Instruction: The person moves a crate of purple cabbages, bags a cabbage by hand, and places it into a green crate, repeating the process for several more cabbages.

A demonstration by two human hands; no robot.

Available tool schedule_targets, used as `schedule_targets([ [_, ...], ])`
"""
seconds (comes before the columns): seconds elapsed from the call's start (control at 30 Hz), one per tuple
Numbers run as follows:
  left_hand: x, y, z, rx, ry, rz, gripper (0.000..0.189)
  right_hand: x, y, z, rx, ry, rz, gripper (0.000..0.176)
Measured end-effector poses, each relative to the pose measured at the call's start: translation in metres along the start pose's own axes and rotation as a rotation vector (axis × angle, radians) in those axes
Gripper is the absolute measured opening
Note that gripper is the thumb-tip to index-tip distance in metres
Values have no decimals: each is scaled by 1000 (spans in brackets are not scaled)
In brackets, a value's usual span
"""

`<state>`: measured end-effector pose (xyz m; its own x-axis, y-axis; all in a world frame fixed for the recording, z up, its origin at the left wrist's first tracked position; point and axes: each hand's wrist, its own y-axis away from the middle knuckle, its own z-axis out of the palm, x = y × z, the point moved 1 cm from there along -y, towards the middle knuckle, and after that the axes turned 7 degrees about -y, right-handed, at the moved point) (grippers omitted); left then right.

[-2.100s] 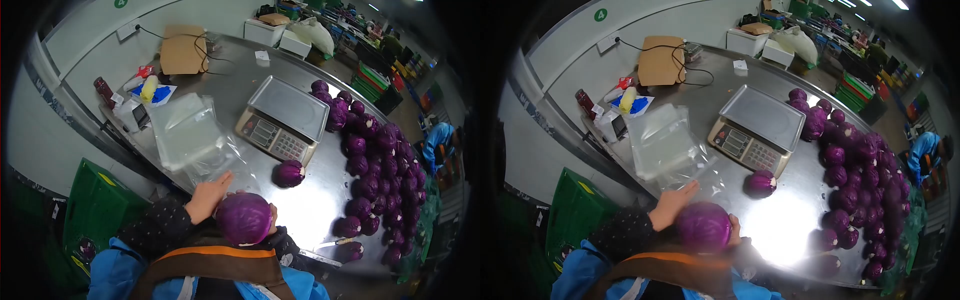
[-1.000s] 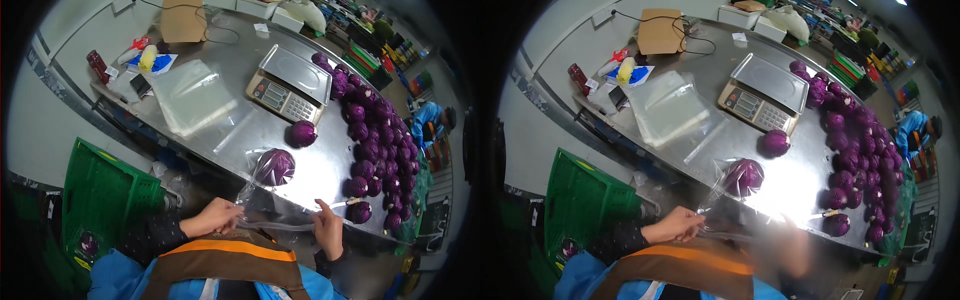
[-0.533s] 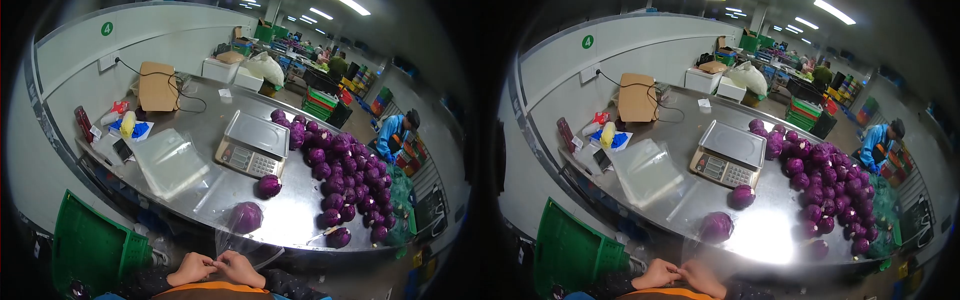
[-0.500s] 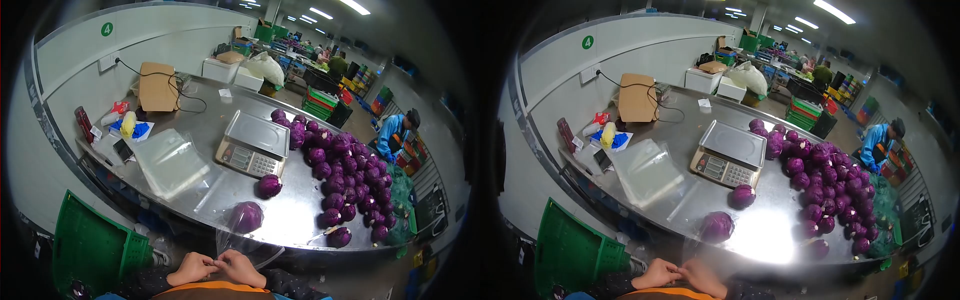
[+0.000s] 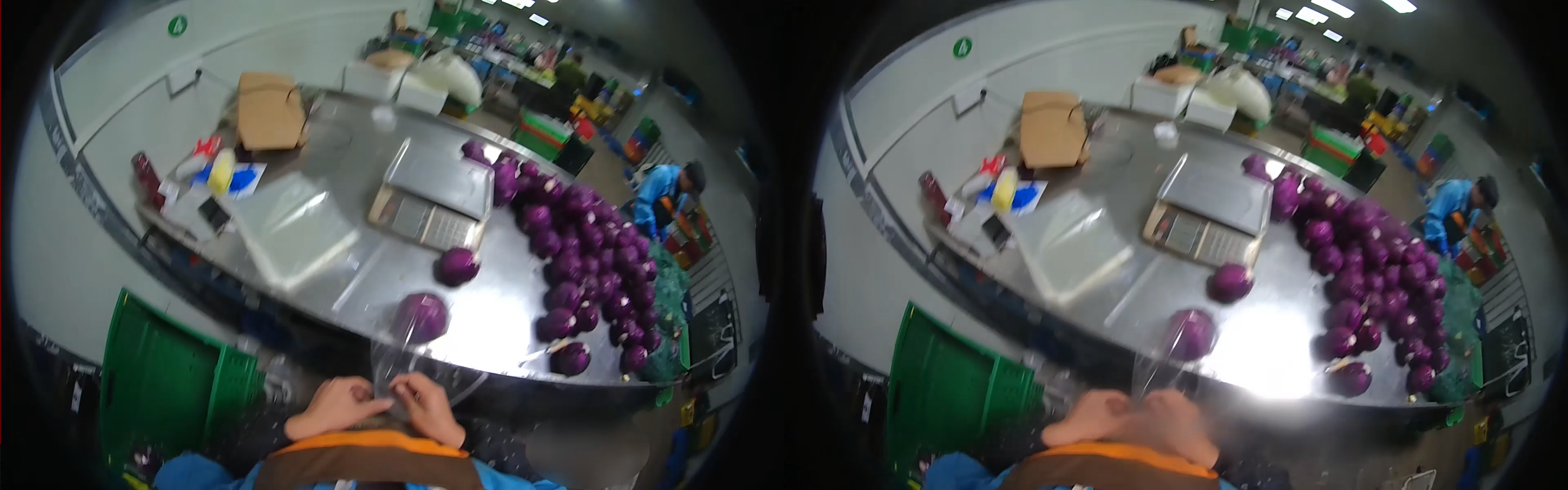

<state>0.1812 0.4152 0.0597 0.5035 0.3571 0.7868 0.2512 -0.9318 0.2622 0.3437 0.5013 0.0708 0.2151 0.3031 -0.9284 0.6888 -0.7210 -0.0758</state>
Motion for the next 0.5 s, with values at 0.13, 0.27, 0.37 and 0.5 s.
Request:
schedule_targets([
  [0.13,8,2,8,46,60,23,19,-8,0,2,55,-80,-2,12],
  [0.27,11,9,4,119,122,107,13,-12,-3,3,65,-72,61,16],
  [0.37,13,10,4,100,95,89,13,-9,-5,9,-83,-17,42,17],
  [0.5,3,6,1,-9,-50,74,26,-1,-9,11,-168,3,8,15],
])
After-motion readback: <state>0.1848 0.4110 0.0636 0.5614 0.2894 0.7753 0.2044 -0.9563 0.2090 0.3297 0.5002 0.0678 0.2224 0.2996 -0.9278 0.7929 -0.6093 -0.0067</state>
